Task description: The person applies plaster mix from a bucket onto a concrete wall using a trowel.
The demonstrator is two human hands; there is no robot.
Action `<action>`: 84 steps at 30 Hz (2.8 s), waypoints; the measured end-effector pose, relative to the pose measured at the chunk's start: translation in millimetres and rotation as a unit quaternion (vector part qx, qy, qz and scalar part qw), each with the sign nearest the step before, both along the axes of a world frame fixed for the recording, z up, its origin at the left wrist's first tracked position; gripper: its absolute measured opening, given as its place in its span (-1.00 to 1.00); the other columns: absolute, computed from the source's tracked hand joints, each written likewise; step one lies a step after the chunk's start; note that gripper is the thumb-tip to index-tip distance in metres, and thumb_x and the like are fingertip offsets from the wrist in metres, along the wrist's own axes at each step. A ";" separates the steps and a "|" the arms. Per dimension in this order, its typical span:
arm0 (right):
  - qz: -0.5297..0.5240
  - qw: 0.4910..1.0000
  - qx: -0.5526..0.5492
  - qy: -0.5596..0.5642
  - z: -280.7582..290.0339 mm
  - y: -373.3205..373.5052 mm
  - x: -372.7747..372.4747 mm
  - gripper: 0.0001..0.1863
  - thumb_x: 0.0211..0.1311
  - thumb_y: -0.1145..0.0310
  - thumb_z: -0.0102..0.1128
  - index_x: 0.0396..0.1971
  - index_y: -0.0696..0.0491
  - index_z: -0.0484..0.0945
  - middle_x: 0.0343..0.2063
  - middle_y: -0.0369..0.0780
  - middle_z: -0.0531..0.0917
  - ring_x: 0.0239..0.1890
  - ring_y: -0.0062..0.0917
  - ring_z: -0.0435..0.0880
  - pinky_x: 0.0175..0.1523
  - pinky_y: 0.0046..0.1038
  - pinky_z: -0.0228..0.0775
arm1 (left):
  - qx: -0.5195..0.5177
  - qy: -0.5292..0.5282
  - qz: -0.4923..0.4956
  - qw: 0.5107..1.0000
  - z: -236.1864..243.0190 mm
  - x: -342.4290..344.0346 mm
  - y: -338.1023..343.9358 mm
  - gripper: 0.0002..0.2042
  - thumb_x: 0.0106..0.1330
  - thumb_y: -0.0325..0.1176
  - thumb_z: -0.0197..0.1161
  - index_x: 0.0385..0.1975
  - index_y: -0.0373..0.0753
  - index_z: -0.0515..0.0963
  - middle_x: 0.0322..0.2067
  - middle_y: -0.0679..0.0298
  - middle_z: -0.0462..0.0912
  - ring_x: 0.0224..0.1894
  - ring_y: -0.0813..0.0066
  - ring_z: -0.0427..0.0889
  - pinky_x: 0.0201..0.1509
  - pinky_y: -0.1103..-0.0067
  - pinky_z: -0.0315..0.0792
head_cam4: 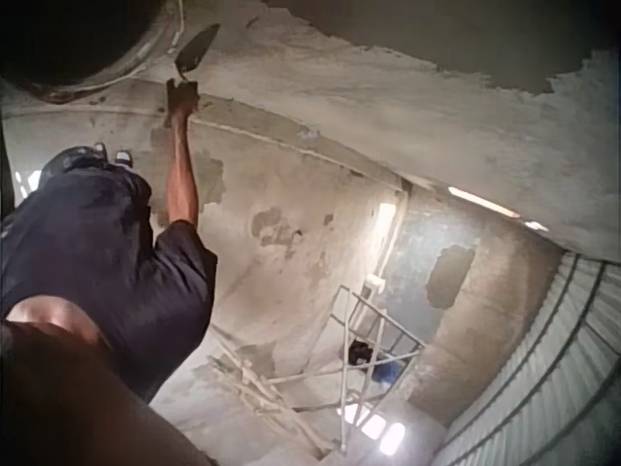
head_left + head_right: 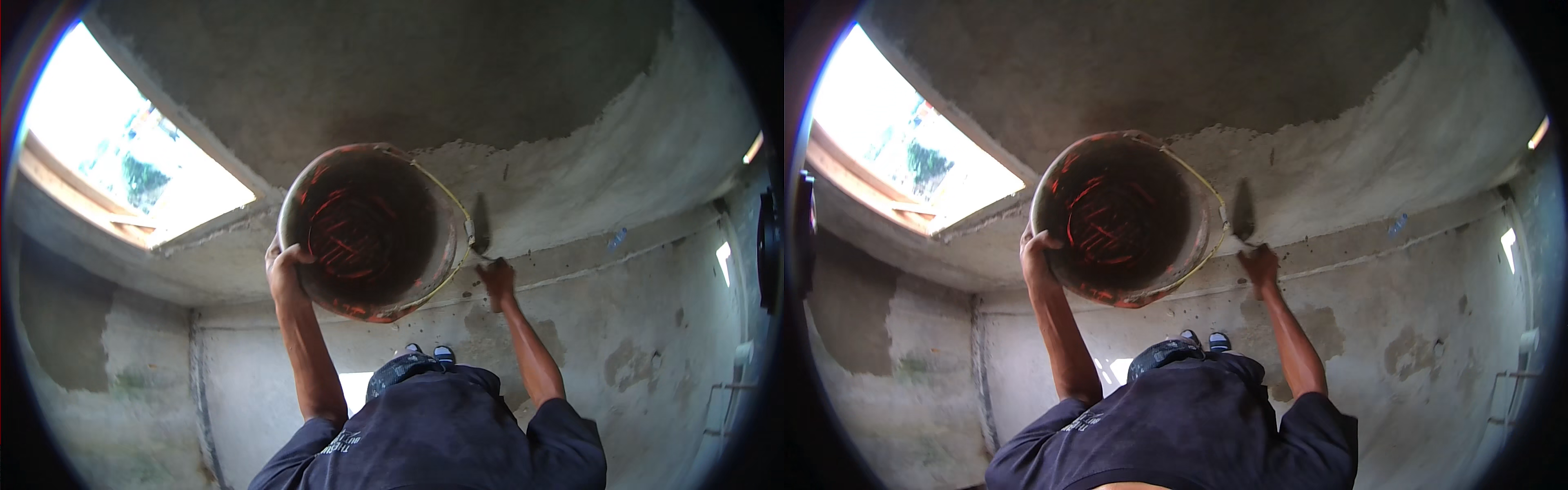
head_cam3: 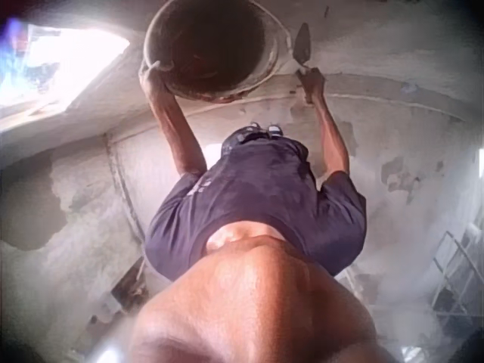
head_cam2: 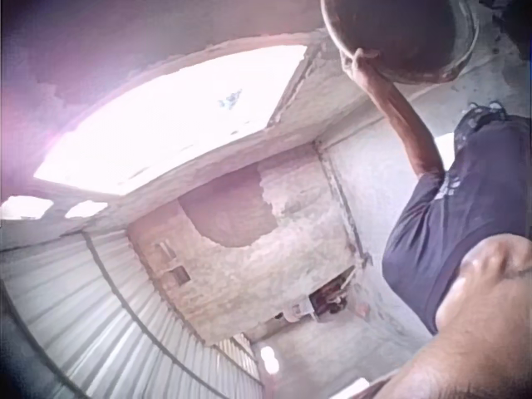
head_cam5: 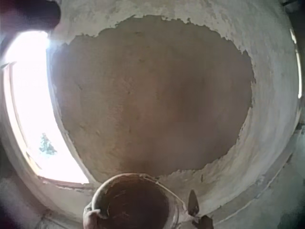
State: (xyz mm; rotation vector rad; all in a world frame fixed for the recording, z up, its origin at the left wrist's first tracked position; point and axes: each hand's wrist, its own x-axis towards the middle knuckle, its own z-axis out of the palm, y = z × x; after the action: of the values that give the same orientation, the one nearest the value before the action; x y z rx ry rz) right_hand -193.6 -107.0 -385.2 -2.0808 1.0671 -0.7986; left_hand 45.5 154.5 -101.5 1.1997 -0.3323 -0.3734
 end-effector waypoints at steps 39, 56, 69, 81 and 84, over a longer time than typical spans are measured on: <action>0.359 0.829 -0.357 0.237 254.3 109.2 120.5 -0.88 -0.10 0.47 0.11 -0.74 0.11 0.52 -0.62 -0.08 0.58 -0.49 -0.16 0.62 -0.37 -0.22 0.42 | 0.084 -0.261 -0.106 0.956 11.4 44.6 66.0 -0.34 -0.38 -0.61 0.06 -0.04 -0.51 0.51 -0.14 0.20 0.60 -0.15 0.59 0.50 -0.02 0.71 0.36; 0.400 0.902 -0.045 0.154 203.9 145.6 77.4 -0.66 0.06 0.27 0.27 -0.16 0.08 0.57 -0.29 -0.02 0.62 -0.21 -0.09 0.59 -0.10 -0.20 0.43 | 0.075 -0.289 -0.144 0.944 20.2 40.7 57.1 -0.39 -0.41 -0.55 0.11 -0.12 -0.51 0.54 -0.27 0.24 0.62 -0.26 0.60 0.50 -0.11 0.70 0.37; 0.344 0.933 0.084 -0.061 164.8 175.5 102.1 -0.64 0.11 0.32 0.24 -0.10 0.14 0.56 -0.34 0.00 0.66 -0.29 -0.21 0.67 -0.13 -0.31 0.48 | 0.103 -0.335 -0.171 0.921 10.7 32.9 35.0 -0.40 -0.42 -0.54 0.14 -0.15 -0.51 0.55 -0.35 0.29 0.60 -0.29 0.55 0.51 -0.12 0.66 0.37; 0.340 0.834 0.358 -0.246 170.3 141.6 56.1 -0.73 0.20 0.27 0.18 -0.26 0.18 0.58 -0.55 -0.29 0.59 -0.59 -0.67 0.55 -0.58 -0.58 0.38 | 0.047 -0.147 -0.070 0.985 -18.5 41.6 20.1 -0.57 -0.28 -0.55 0.05 -0.28 -0.48 0.56 -0.42 0.26 0.61 -0.44 0.59 0.50 -0.35 0.68 0.39; 0.349 0.818 0.359 -0.284 174.6 125.0 23.5 -0.74 0.13 0.30 0.21 -0.27 0.19 0.56 -0.54 -0.31 0.57 -0.64 -0.71 0.49 -0.59 -0.61 0.34 | 0.029 -0.071 -0.064 0.995 -26.8 34.8 11.1 -0.62 -0.25 -0.55 0.04 -0.31 -0.45 0.56 -0.39 0.26 0.61 -0.44 0.57 0.51 -0.35 0.69 0.39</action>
State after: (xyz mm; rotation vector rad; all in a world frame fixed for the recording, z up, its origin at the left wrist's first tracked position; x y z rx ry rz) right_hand -170.1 18.0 -210.6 -1.2719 0.1558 -0.4624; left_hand 80.3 165.6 -128.4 1.2687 -0.5264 -0.4110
